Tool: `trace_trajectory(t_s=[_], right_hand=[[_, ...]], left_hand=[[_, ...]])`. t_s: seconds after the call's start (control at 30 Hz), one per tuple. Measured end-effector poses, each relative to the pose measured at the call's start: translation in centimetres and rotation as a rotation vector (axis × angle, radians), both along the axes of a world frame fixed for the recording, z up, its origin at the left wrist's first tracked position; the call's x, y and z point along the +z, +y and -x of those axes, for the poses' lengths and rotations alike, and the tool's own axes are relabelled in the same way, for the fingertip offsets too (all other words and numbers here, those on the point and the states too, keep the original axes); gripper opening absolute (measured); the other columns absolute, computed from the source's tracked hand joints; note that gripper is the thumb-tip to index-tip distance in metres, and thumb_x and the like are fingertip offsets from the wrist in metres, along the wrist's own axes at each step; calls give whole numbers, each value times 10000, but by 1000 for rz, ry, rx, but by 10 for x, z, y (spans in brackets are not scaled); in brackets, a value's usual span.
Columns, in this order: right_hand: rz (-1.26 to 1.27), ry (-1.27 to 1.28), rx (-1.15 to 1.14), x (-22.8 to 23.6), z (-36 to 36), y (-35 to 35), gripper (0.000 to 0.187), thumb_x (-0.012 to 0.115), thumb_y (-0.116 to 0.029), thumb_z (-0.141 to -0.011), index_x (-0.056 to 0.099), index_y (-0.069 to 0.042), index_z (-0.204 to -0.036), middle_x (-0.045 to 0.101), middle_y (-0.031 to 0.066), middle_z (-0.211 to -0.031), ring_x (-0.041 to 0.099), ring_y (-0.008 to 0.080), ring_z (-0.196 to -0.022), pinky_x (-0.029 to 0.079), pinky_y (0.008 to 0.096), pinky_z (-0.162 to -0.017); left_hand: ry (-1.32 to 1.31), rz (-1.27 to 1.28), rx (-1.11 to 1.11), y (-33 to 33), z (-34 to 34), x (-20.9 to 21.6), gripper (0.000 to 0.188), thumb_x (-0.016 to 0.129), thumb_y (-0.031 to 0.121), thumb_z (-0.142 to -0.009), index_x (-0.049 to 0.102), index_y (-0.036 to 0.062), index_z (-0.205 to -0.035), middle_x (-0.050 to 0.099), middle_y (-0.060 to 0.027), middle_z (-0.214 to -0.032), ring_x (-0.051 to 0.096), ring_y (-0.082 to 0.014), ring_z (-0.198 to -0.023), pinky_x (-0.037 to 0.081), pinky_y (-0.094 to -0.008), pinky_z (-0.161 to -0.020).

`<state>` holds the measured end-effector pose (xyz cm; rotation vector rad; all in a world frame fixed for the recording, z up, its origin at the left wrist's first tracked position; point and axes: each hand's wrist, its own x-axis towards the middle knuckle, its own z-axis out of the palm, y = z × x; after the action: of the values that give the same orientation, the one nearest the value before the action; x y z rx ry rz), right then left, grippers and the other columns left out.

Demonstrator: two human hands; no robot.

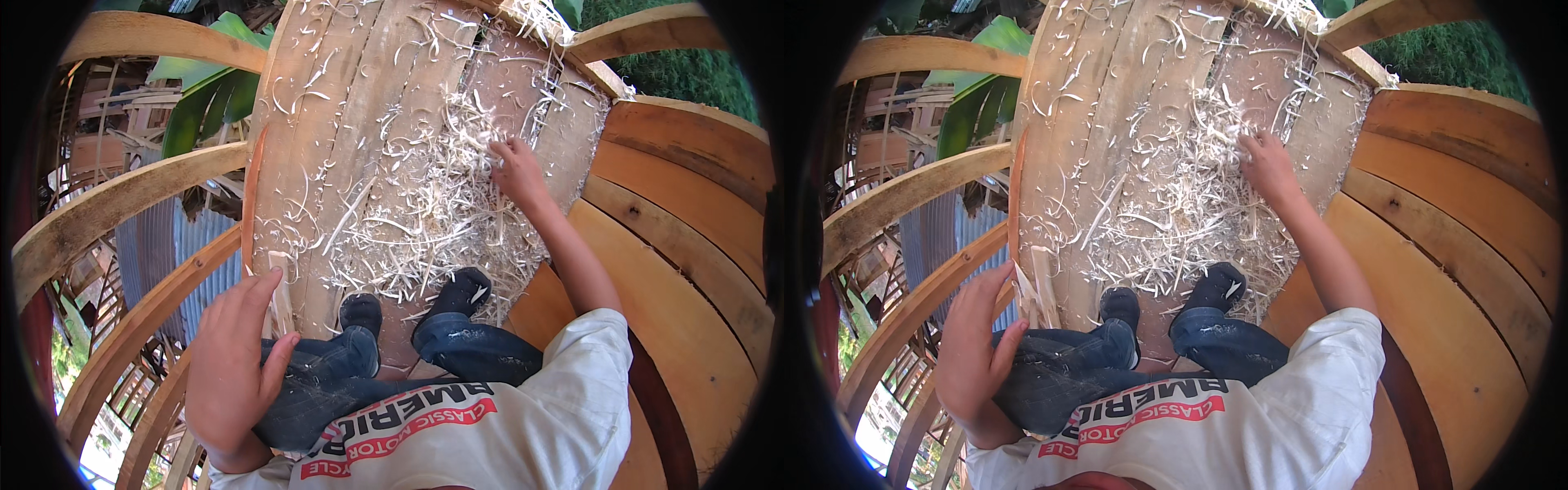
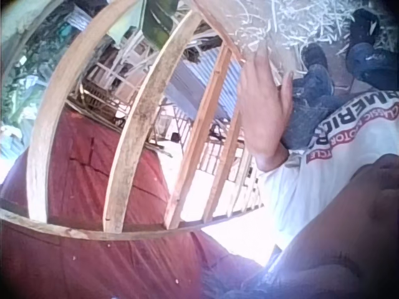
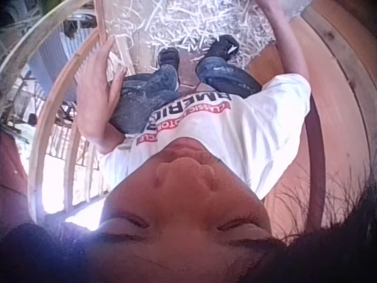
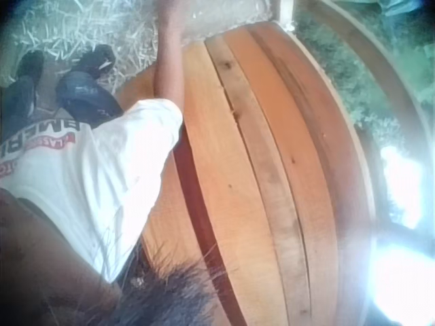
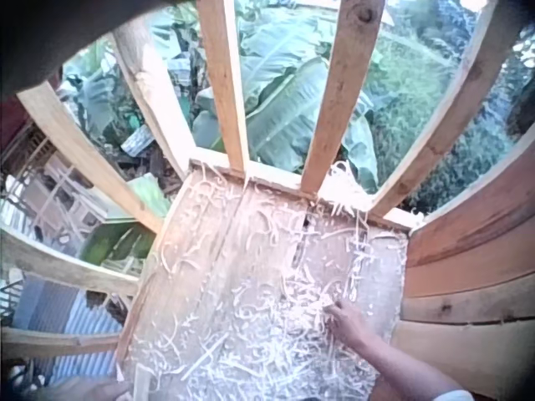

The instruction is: The person sits inside a wooden structure and uses both hands to gather and remove wood shavings from the floor. They repeatedly scoop up the shavings and toss them out of the frame, gradually clearing the surface.

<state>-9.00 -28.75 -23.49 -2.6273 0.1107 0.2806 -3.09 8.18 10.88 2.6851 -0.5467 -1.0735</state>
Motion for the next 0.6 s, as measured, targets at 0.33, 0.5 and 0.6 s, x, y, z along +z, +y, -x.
trace_trajectory(t_s=[0.33, 0.5, 0.6], right_hand=[[-274, -395, -83, 48, -4, -10, 283, 700, 22, -767, 624, -37, -1033, 629, 150, -1023, 659, 325, -873, 546, 379, -747], [-155, 62, -115, 75, -51, -25, 325, 746, -161, -795, 681, -49, -1094, 649, 113, -780, 662, 222, -757, 505, 326, -647], [-125, -311, -373, 117, -123, -83, 357, 736, -192, -808, 661, -26, -1115, 663, 99, -824, 616, 176, -702, 490, 324, -632]], left_hand=[[15, -20, 2, 2, -2, -6, 565, 659, 84, -828, 473, 4, -1355, 548, -227, -1273, 523, -424, -1169, 397, -451, -1007], [-26, -2, -13, 3, -1, -8, 589, 695, 120, -808, 487, 22, -1350, 563, -219, -1228, 537, -410, -1101, 413, -461, -955], [-32, 11, -16, 1, -2, -8, 579, 690, 120, -811, 493, 20, -1346, 562, -219, -1233, 534, -411, -1107, 412, -462, -958]])
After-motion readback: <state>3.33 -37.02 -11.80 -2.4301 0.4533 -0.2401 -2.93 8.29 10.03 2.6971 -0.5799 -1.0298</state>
